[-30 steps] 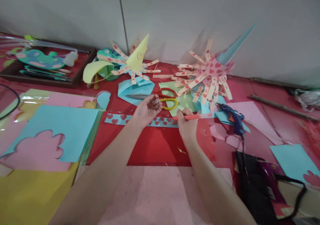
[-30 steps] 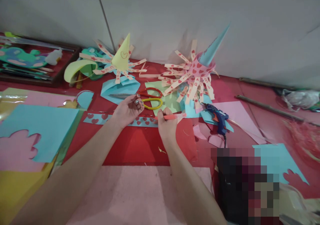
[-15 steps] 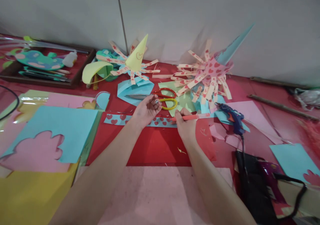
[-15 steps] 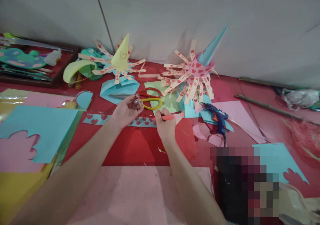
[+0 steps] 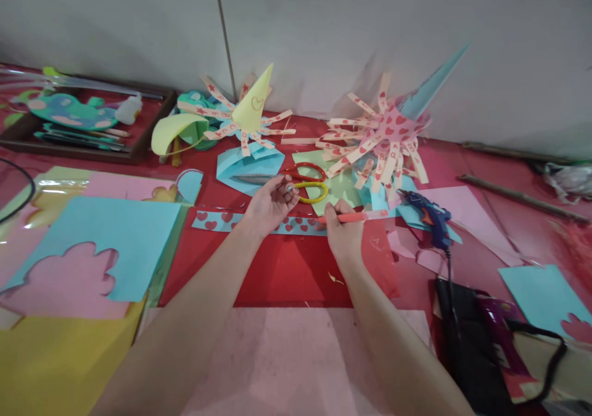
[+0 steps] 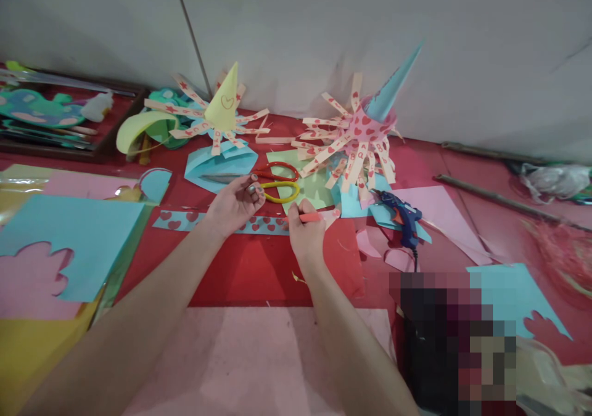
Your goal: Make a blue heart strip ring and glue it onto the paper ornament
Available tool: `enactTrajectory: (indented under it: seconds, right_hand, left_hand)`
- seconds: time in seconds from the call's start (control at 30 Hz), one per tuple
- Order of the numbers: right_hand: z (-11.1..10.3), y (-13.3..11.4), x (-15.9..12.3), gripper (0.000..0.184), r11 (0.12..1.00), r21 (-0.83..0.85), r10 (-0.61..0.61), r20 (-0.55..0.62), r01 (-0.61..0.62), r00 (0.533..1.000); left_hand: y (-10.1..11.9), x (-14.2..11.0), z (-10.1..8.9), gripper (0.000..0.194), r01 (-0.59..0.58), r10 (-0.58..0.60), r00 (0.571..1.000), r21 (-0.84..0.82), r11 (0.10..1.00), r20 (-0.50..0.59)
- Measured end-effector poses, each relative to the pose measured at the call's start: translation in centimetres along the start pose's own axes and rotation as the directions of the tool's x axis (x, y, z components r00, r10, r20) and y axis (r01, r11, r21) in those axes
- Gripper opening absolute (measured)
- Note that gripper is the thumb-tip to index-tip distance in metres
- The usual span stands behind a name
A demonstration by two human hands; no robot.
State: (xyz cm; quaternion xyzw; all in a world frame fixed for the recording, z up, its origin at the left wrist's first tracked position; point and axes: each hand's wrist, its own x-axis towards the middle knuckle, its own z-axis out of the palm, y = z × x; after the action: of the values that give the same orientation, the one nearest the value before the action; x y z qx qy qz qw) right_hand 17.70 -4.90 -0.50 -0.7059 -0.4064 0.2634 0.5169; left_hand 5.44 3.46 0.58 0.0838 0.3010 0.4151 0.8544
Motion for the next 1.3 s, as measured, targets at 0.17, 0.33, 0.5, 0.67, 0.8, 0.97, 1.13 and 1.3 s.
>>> enactTrajectory:
  seconds: [0.17, 0.33, 0.5, 0.67, 0.8, 0.97, 1.13, 1.3]
  right_hand:
    - [-0.05, -0.06, -0.01, 0.032, 1.0, -0.008, 0.005, -0.004, -0.005, 1.0]
    - [-0.05, 0.06, 0.03, 0.031, 1.0, -0.022, -0.003, 0.002, 0.003, 1.0]
    - [-0.04, 0.21, 0.11, 0.031, 1.0, 0.007, 0.007, 0.015, -0.007, 1.0]
    - [-0.28, -0.33, 0.08, 0.033, 1.0, 0.005, 0.027, 0.001, -0.027, 1.0]
    - [-0.31, -0.58, 0.04, 0.034, 1.0, -0.016, 0.02, -0.007, -0.02, 1.0]
    - [-0.14, -0.17, 0.09, 0.034, 1.0, -0.019, -0.005, 0.004, 0.005, 1.0]
    - [-0.05, 0.17, 0.16, 0.032, 1.0, 0.013, -0.009, 0.012, 0.009, 1.0]
    - [-0.01, 0.08, 0.17, 0.032, 0.999, 0.035, 0.003, 0.016, -0.004, 1.0]
  left_hand:
    - [0.05, -0.04, 0.01, 0.021, 0.001, -0.001, 1.0, -0.001, 1.0, -0.005]
    - [0.06, -0.02, -0.06, 0.02, 0.004, -0.005, 1.0, -0.002, 1.0, -0.011]
    - [0.02, -0.05, 0.0, 0.02, 0.005, -0.005, 1.0, -0.001, 1.0, -0.009]
    - [0.06, -0.09, 0.06, 0.023, 0.002, -0.002, 1.0, 0.007, 1.0, -0.015]
    - [0.05, -0.05, 0.01, 0.022, -0.001, 0.001, 1.0, 0.006, 1.0, -0.009]
    - [0.02, -0.03, 0.01, 0.021, 0.005, -0.005, 1.0, 0.001, 1.0, -0.016]
    - [0.0, -0.07, -0.03, 0.022, 0.002, -0.002, 1.0, 0.003, 1.0, -0.011]
    - [-0.01, -0.11, 0.0, 0.019, 0.001, -0.001, 1.0, 0.004, 1.0, -0.011]
